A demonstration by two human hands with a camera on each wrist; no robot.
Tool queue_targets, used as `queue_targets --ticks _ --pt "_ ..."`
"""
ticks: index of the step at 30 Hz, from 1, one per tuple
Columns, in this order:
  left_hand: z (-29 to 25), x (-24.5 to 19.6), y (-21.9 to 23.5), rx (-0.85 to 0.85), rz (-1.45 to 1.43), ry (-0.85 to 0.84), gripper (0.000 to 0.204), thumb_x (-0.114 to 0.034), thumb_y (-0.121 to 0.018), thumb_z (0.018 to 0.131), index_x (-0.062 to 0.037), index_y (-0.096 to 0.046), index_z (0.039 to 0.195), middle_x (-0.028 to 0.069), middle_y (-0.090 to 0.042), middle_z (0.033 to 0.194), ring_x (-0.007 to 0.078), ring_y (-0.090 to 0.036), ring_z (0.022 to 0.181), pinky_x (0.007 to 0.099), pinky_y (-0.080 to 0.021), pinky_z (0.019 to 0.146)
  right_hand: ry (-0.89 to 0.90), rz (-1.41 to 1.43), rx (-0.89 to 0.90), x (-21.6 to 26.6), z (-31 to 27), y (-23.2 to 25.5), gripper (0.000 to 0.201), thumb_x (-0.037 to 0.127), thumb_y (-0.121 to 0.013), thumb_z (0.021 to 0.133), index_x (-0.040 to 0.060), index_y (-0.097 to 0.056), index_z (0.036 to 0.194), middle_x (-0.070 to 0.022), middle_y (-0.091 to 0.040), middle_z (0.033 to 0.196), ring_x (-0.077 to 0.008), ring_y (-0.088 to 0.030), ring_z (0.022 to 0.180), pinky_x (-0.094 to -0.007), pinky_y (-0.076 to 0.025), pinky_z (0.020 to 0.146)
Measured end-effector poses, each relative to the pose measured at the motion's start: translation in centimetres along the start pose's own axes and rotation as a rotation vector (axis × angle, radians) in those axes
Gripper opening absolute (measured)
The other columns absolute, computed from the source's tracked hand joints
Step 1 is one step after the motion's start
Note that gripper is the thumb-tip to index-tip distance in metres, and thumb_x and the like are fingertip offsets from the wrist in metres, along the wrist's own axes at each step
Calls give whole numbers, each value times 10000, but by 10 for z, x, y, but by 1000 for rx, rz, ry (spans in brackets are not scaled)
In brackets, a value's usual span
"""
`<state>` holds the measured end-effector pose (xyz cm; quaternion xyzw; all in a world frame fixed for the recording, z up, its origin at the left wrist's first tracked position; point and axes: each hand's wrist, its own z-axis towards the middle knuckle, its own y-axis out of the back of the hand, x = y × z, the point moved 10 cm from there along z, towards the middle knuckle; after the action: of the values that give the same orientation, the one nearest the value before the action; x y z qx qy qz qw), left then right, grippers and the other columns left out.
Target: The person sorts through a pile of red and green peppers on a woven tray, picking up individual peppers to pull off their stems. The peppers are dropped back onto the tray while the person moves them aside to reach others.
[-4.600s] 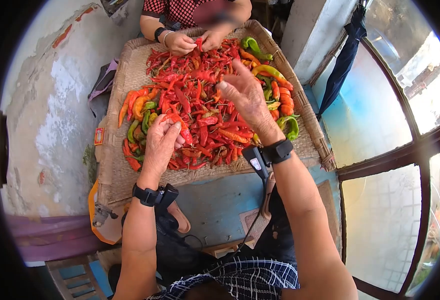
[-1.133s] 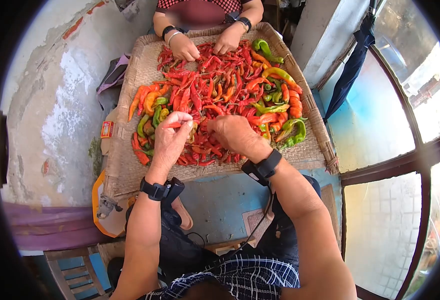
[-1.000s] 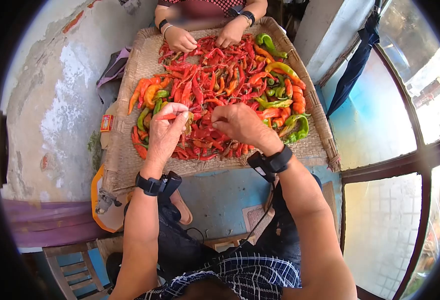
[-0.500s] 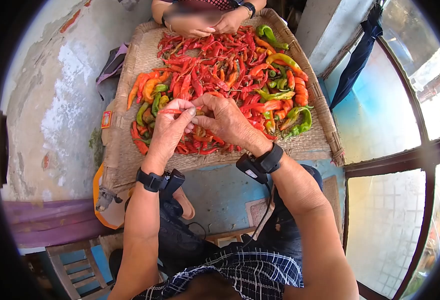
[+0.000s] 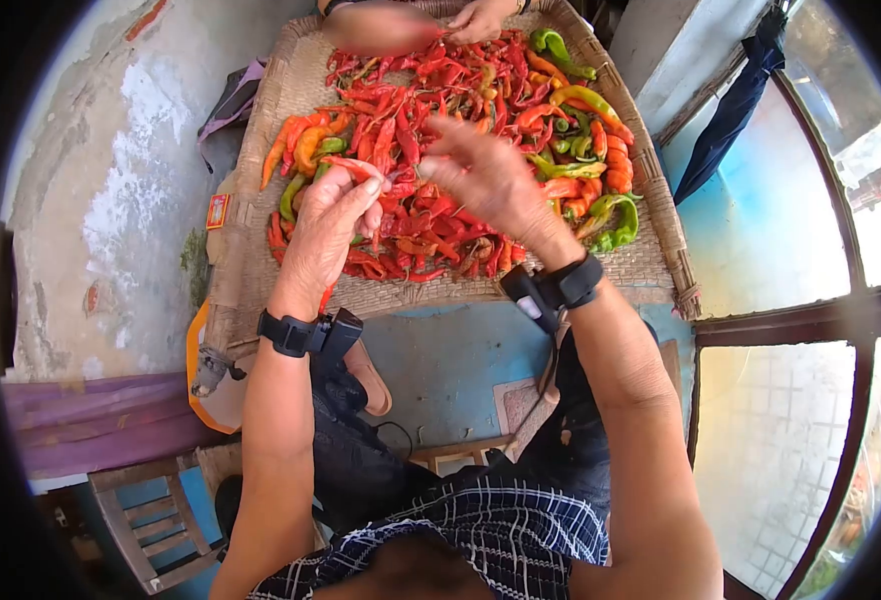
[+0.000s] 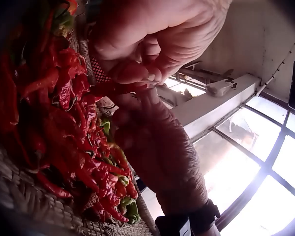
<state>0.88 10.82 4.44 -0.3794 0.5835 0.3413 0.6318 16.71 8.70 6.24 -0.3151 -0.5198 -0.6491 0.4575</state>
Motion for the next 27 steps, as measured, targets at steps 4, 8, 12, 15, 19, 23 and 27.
queue_targets --ticks 4,8,12,15,19,23,27 --pt "1 4 -17 59 -54 -1 134 -195 -612 925 -79 -589 988 -40 -537 759 35 -461 595 183 -373 526 -20 403 119 8 -11 -49 390 62 -661 874 9 -515 1232 -41 -643 839 -109 -610 788 -267 -514 669" --pt "1 11 -22 92 54 76 145 -160 -625 901 -62 -616 1008 -26 -553 750 35 -478 587 186 -401 526 -165 371 205 2 -20 -52 124 46 -559 914 18 -556 1034 -18 -618 742 -56 -532 550 -231 -447 476" --pt "-2 6 -17 129 496 -98 256 -103 -645 860 -19 -597 1097 39 -629 839 109 -592 710 258 -502 633 -338 5 557 -11 -33 -44 107 87 -552 910 25 -596 987 -4 -598 680 -70 -553 529 -230 -465 489" --pt "-5 18 -18 109 810 -215 288 -65 -623 841 -3 -569 1117 135 -651 940 263 -645 836 364 -519 743 -268 184 278 -10 -13 -11 333 149 -617 894 -6 -545 1179 -23 -616 693 -85 -588 553 -246 -483 504" --pt "-12 21 -35 122 1128 -228 266 -43 -581 840 -26 -562 1105 172 -604 1058 389 -603 913 449 -499 771 9 -41 -310 -14 4 49 557 249 -689 855 -46 -470 1275 -88 -649 722 -173 -632 589 -318 -509 545" --pt "-7 26 -32 146 1214 -209 191 -30 -580 830 -21 -549 1018 177 -608 1035 392 -606 857 451 -499 716 177 -500 150 5 -26 -19 356 267 -728 794 47 -626 1055 -154 -655 831 -317 -660 741 -417 -532 640" --pt "-2 7 -18 -2 989 -386 136 -31 -610 810 -11 -543 927 194 -626 893 395 -611 802 434 -492 679 292 -796 156 20 -42 -46 224 230 -720 757 59 -620 861 -134 -609 862 -309 -652 797 -436 -537 643"
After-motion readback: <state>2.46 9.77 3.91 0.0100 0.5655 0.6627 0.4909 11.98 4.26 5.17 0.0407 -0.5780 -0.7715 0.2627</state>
